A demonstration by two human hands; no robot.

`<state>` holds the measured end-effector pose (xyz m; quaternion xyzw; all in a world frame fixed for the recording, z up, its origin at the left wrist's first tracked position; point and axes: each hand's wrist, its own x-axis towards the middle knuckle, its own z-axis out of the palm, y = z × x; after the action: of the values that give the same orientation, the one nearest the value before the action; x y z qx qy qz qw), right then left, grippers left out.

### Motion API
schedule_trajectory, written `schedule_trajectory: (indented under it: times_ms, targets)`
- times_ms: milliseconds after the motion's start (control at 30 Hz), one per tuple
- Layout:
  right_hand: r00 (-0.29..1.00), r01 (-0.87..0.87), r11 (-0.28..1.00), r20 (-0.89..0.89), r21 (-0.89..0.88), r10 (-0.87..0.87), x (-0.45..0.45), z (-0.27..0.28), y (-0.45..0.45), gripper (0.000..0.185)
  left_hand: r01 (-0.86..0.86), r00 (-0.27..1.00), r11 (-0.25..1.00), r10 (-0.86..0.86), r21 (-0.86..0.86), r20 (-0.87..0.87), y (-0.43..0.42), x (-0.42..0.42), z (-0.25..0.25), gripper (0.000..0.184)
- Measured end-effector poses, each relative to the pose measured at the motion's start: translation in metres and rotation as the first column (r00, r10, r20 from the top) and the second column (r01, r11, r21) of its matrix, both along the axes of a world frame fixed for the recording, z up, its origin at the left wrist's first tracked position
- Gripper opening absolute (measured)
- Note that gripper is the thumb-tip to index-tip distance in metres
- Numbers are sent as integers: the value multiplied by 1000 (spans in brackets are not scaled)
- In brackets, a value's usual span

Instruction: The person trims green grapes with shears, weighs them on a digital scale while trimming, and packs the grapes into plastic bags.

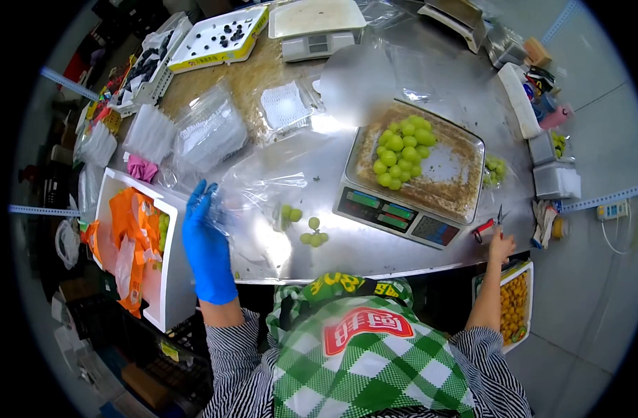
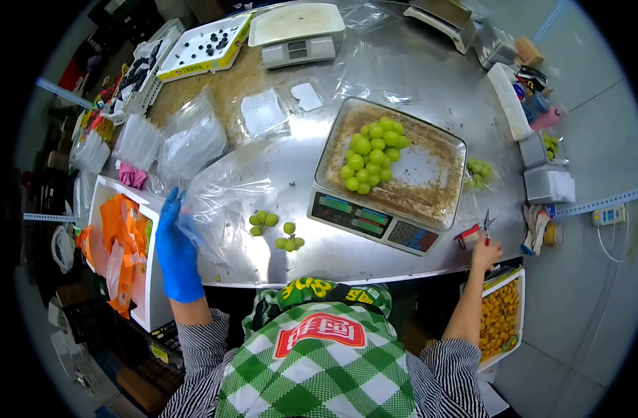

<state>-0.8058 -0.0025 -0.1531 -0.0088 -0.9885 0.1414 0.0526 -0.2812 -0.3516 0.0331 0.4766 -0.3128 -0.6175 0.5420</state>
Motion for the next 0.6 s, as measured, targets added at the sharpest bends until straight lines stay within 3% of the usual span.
schedule_trajectory:
  times_ms: [67, 133, 200, 233, 300, 333, 367, 433, 467, 533, 567, 600]
  targets:
    - [917, -160, 965, -393, -208, 67, -4, 6, 4, 61, 26, 999, 1000, -25, 6, -39, 7, -10, -7, 40]
    - [895, -419, 695, -394, -585, 207, 73, 85, -52, 39, 65, 996, 998, -65, -5, -59, 18, -22, -15, 39]
    - [757, -602, 390, -342, -697, 557, 148, 120, -98, 36, 149, 965, 981, -118, 122, -233, 22, -32, -24, 38]
    - [638, -599, 213, -298, -772, 710, 188, 138, -123, 37, 186, 945, 977, -148, 106, -290, 28, -42, -21, 37]
    - [385, -409, 65, -108, -910, 917, 246, 160, -166, 64, 265, 912, 960, -218, 91, -348, 40, -60, -16, 37]
    - [239, -292, 65, -7, -954, 971, 275, 171, -187, 80, 303, 902, 949, -255, 90, -349, 45, -66, -13, 38]
    - [199, -125, 63, 37, -990, 979, 294, 161, -202, 83, 262, 916, 950, -190, 169, -353, 52, -75, 0, 37]
    - [84, 184, 116, 134, -976, 987, 309, 177, -219, 63, 319, 886, 947, -282, 44, -368, 53, -64, -12, 36]
    - [74, 178, 120, 135, -977, 988, 311, 178, -221, 53, 344, 870, 939, -326, -17, -370, 52, -55, -23, 36]
    - [47, 166, 130, 140, -977, 989, 316, 178, -223, 33, 338, 787, 940, -257, 45, -560, 43, -39, -30, 30]
    - [124, 177, 205, 228, -963, 966, 317, 183, -223, 19, 248, 877, 966, -190, 77, -442, 44, -36, -28, 29]
    - [165, 191, 195, 228, -962, 960, 315, 177, -224, 16, 149, 943, 984, -112, 96, -314, 45, -35, -23, 28]
